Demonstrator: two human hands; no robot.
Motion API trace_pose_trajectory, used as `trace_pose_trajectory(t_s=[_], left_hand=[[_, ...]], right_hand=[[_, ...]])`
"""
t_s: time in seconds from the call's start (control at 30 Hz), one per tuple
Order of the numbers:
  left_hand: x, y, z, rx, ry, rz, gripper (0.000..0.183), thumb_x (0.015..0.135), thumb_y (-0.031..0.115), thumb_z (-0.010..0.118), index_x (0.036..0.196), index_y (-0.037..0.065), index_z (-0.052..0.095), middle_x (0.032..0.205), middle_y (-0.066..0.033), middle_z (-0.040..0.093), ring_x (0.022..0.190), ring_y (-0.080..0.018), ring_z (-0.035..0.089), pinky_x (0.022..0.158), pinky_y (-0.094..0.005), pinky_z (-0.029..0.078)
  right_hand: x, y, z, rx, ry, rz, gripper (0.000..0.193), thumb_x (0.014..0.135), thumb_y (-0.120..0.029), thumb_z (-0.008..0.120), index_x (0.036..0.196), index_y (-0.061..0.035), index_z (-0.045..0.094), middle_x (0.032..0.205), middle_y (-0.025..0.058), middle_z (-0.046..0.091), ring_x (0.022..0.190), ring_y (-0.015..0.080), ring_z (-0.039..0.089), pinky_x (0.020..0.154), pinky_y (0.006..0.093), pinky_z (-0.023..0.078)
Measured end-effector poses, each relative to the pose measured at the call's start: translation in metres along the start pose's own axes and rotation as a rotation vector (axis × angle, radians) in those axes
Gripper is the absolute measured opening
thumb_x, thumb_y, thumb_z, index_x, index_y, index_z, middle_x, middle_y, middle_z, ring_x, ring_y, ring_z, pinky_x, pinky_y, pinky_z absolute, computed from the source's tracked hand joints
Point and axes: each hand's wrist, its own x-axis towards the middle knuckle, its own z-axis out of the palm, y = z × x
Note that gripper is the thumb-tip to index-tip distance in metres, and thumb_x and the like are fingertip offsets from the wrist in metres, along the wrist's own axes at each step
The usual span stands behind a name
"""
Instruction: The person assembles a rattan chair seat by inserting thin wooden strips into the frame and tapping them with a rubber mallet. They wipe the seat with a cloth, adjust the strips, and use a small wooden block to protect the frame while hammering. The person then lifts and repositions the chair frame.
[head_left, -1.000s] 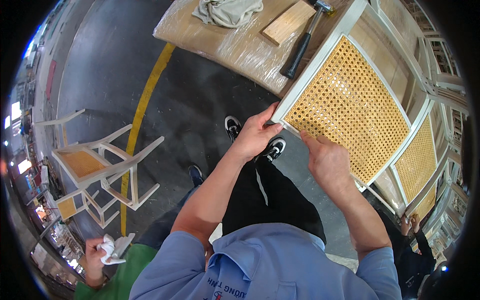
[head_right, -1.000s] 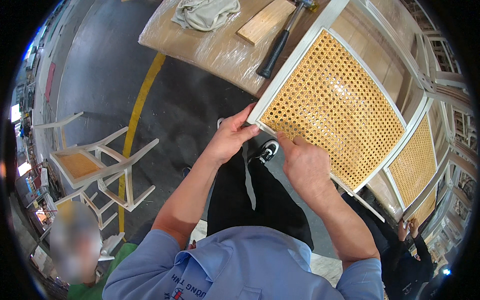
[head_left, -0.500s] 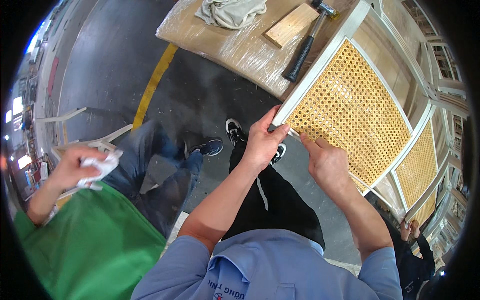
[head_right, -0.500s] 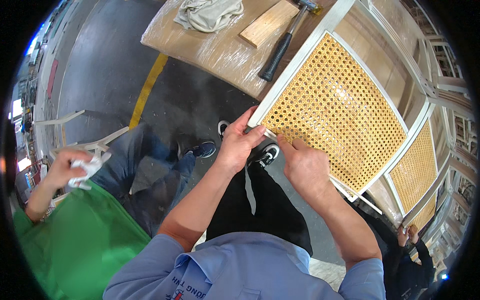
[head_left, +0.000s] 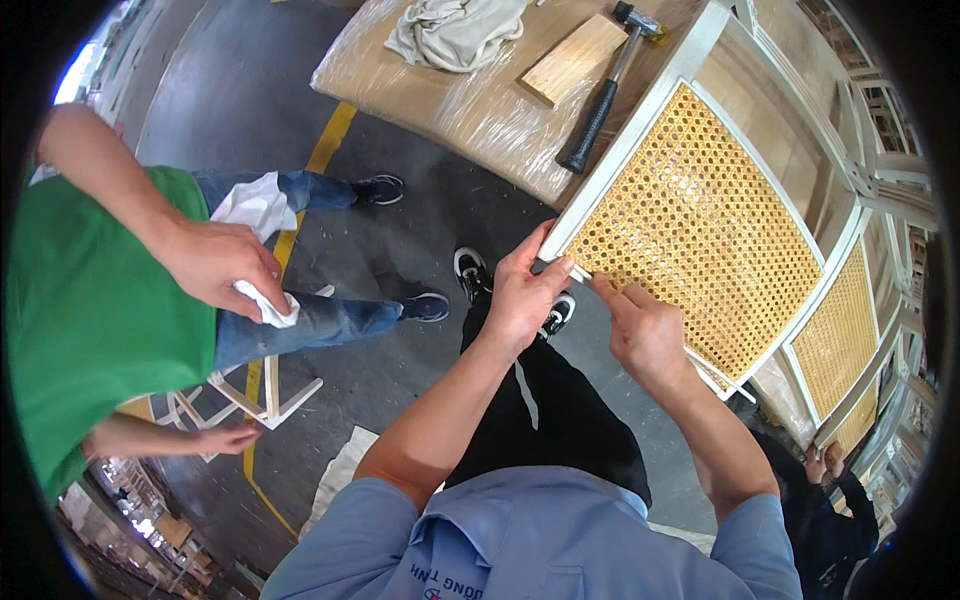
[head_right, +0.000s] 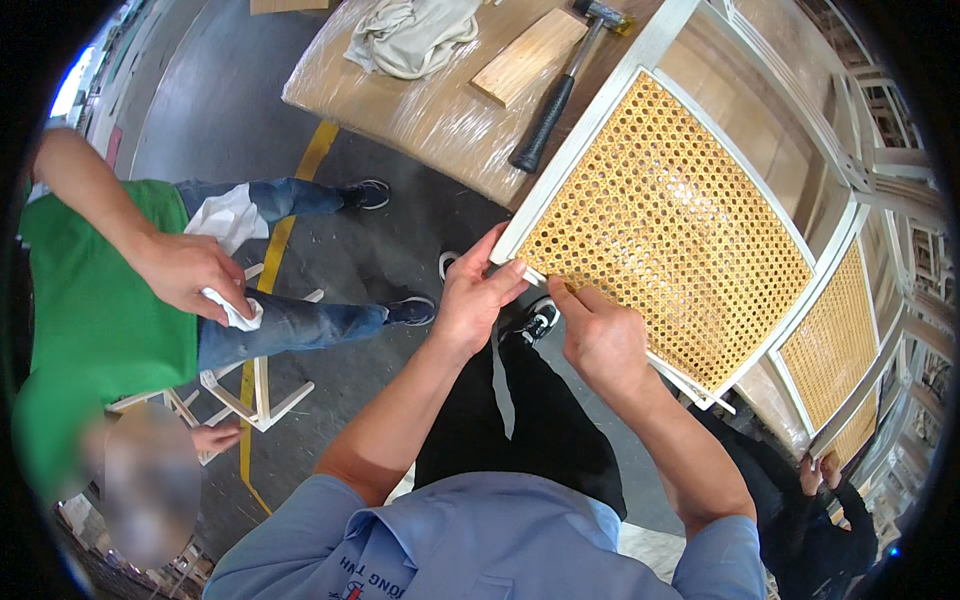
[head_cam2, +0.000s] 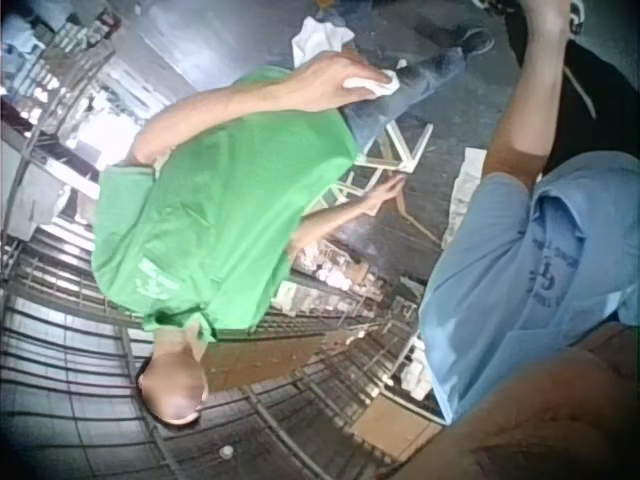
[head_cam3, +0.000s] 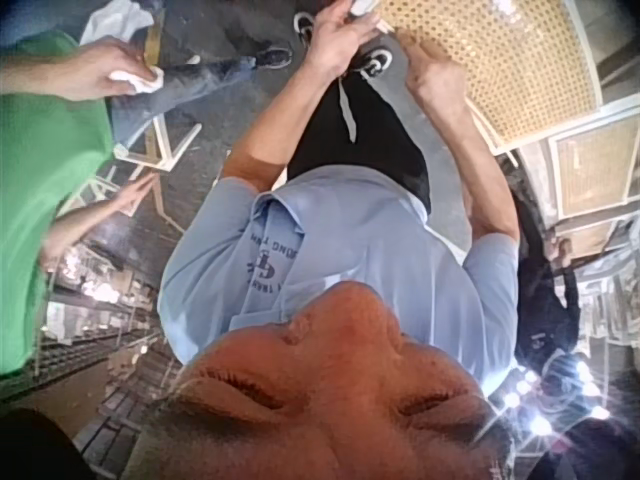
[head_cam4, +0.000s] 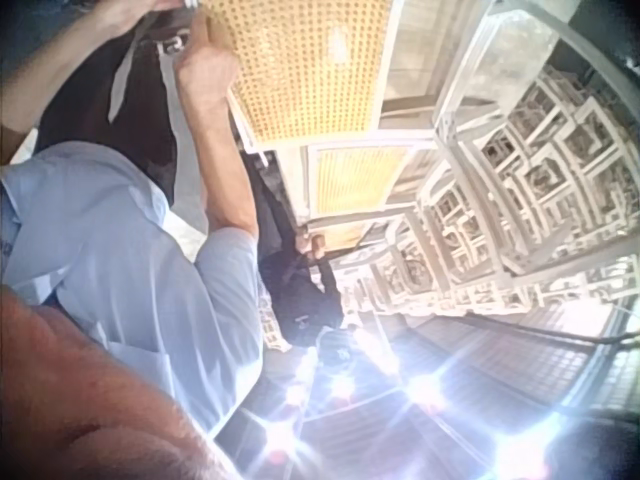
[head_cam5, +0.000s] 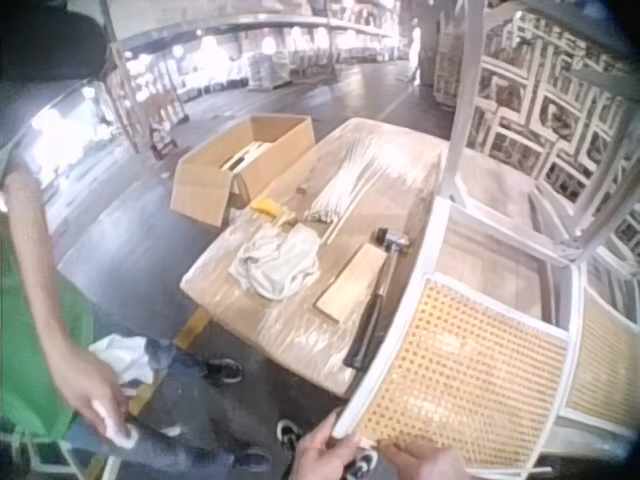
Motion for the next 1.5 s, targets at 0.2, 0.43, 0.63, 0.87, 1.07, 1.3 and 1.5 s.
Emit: trace_pose_trajectory(t_s=[0.2, 0.43, 0.63, 0.87, 1.07, 1.3, 1.5], left_hand=[[0.004, -0.002, -0.007, 0.207, -0.062, 0.148, 0.046, 0.1, -0.002, 0.064, 0.144, 0.002, 0.054, 0.122, -0.0045, 0.069, 0.111, -0.01, 0.063, 0.095, -0.0291, 0.054], [0.004, -0.005, -0.004, 0.316, -0.05, 0.234, 0.047, 0.099, -0.002, 0.065, 0.144, 0.003, 0.053, 0.123, -0.0053, 0.069, 0.114, -0.0107, 0.063, 0.099, -0.0298, 0.053], [0.005, -0.009, -0.009, 0.352, -0.045, 0.276, 0.044, 0.098, 0.002, 0.067, 0.14, 0.001, 0.055, 0.12, -0.0081, 0.071, 0.11, -0.0122, 0.066, 0.096, -0.0303, 0.055], [0.023, 0.026, -0.014, 0.818, -0.191, 0.097, 0.038, 0.096, 0.008, 0.074, 0.13, -0.003, 0.061, 0.117, -0.0098, 0.074, 0.105, -0.0112, 0.068, 0.093, -0.0279, 0.054], [0.028, 0.016, -0.018, 0.832, -0.116, 0.071, 0.044, 0.095, 0.013, 0.076, 0.131, -0.002, 0.057, 0.113, -0.0119, 0.074, 0.103, -0.0159, 0.07, 0.091, -0.0305, 0.054], [0.028, 0.006, -0.019, 0.921, -0.11, 0.101, 0.034, 0.099, 0.008, 0.07, 0.127, -0.001, 0.054, 0.105, -0.0065, 0.069, 0.084, -0.0102, 0.064, 0.074, -0.028, 0.056], [0.033, 0.003, -0.023, 0.965, -0.087, 0.104, 0.034, 0.1, 0.011, 0.07, 0.126, -0.001, 0.052, 0.107, -0.008, 0.069, 0.09, -0.0136, 0.067, 0.078, -0.0291, 0.058]], right_hand=[[0.002, -0.001, 0.0, -0.033, 0.005, -0.009, 0.048, 0.076, 0.001, 0.066, 0.123, -0.0063, 0.073, 0.084, 0.0067, 0.067, 0.065, 0.0248, 0.069, 0.056, 0.0378, 0.058], [0.001, 0.0, 0.002, -0.043, -0.026, -0.003, 0.05, 0.074, 0.001, 0.066, 0.124, -0.0052, 0.072, 0.084, 0.0067, 0.067, 0.067, 0.0237, 0.07, 0.056, 0.0375, 0.058], [0.004, 0.001, -0.001, -0.059, -0.02, -0.056, 0.052, 0.072, 0.0, 0.067, 0.124, -0.0056, 0.071, 0.086, 0.0065, 0.068, 0.069, 0.0239, 0.07, 0.056, 0.0382, 0.057], [-0.001, 0.01, 0.006, -0.053, -0.033, -0.037, 0.045, 0.071, -0.004, 0.072, 0.115, -0.0044, 0.064, 0.088, 0.0094, 0.07, 0.071, 0.0271, 0.073, 0.058, 0.0408, 0.058], [0.002, 0.004, 0.004, -0.024, -0.039, 0.078, 0.027, 0.078, -0.003, 0.068, 0.1, -0.0048, 0.052, 0.081, 0.0142, 0.069, 0.07, 0.0327, 0.072, 0.058, 0.0439, 0.057], [-0.063, 0.018, -0.023, -0.049, 0.101, 0.259, 0.01, 0.084, -0.009, 0.069, 0.092, -0.0106, 0.063, 0.076, 0.0093, 0.065, 0.068, 0.0295, 0.069, 0.057, 0.0438, 0.055], [-0.095, 0.022, -0.037, -0.121, 0.249, 0.363, 0.007, 0.083, -0.009, 0.073, 0.084, -0.0101, 0.066, 0.071, 0.0068, 0.059, 0.067, 0.0273, 0.065, 0.06, 0.0412, 0.053]])
